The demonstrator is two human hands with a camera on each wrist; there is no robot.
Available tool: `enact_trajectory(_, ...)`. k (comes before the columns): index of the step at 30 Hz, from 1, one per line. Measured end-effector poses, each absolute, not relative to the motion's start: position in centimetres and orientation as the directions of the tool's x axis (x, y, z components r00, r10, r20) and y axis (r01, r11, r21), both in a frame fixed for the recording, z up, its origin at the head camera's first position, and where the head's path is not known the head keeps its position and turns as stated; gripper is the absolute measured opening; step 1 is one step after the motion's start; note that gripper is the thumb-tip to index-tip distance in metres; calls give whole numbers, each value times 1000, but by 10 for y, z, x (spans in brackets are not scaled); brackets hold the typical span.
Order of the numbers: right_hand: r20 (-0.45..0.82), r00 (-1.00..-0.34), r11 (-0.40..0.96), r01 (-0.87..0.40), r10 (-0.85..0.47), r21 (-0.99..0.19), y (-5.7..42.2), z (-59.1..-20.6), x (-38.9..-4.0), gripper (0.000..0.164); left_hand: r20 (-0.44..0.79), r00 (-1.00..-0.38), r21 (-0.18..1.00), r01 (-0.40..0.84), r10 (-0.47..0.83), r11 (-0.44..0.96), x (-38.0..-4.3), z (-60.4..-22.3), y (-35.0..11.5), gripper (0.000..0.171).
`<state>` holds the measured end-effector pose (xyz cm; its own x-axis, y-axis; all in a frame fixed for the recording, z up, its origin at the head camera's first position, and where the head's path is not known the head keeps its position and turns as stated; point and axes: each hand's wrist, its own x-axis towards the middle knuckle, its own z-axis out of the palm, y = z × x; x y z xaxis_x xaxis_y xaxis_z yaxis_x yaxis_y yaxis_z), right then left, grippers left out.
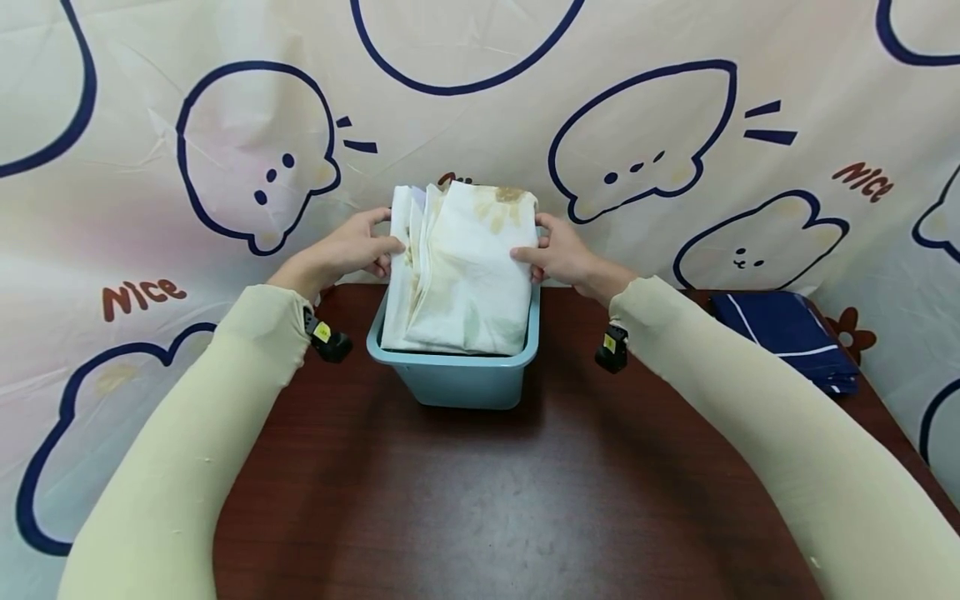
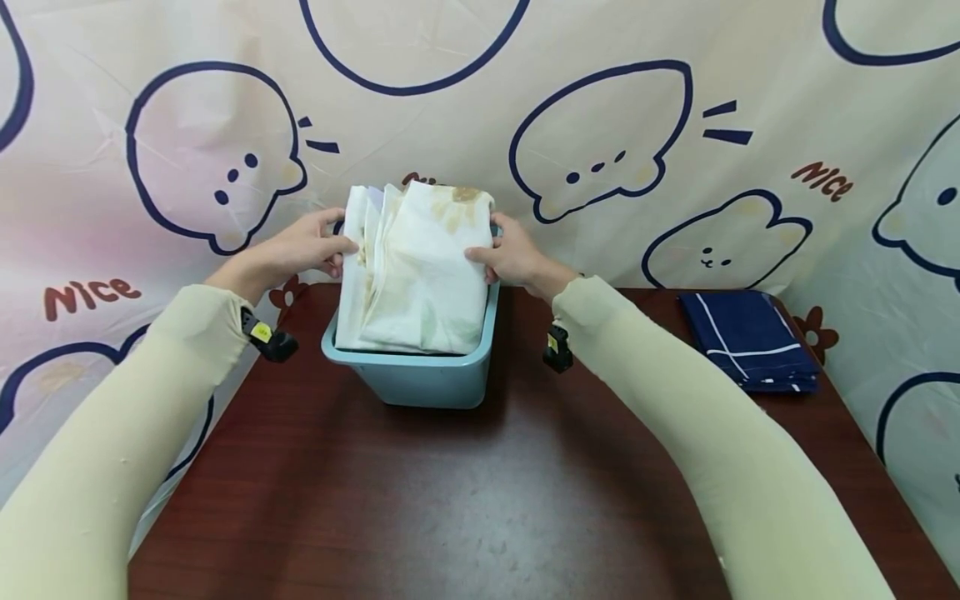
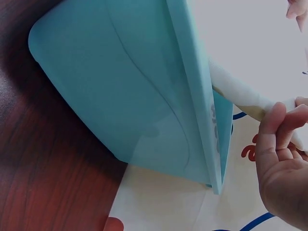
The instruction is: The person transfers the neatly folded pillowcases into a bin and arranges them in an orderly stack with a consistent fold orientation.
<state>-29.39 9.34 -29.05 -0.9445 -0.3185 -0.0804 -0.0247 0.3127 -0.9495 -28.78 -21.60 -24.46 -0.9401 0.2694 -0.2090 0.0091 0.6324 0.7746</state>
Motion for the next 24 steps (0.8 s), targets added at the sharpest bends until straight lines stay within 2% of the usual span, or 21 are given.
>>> enact_trajectory(11,-127,-947,342,20,-294,-939,93,-297,-294,58,-230,-944,760,-21,238,650,-291,-253,-215,62)
enact_trajectory(24,-135,-939,355,16,-315,-935,94,-311,-299,56,-261,-941,757,-62,214,651,-297,-268,-213,57)
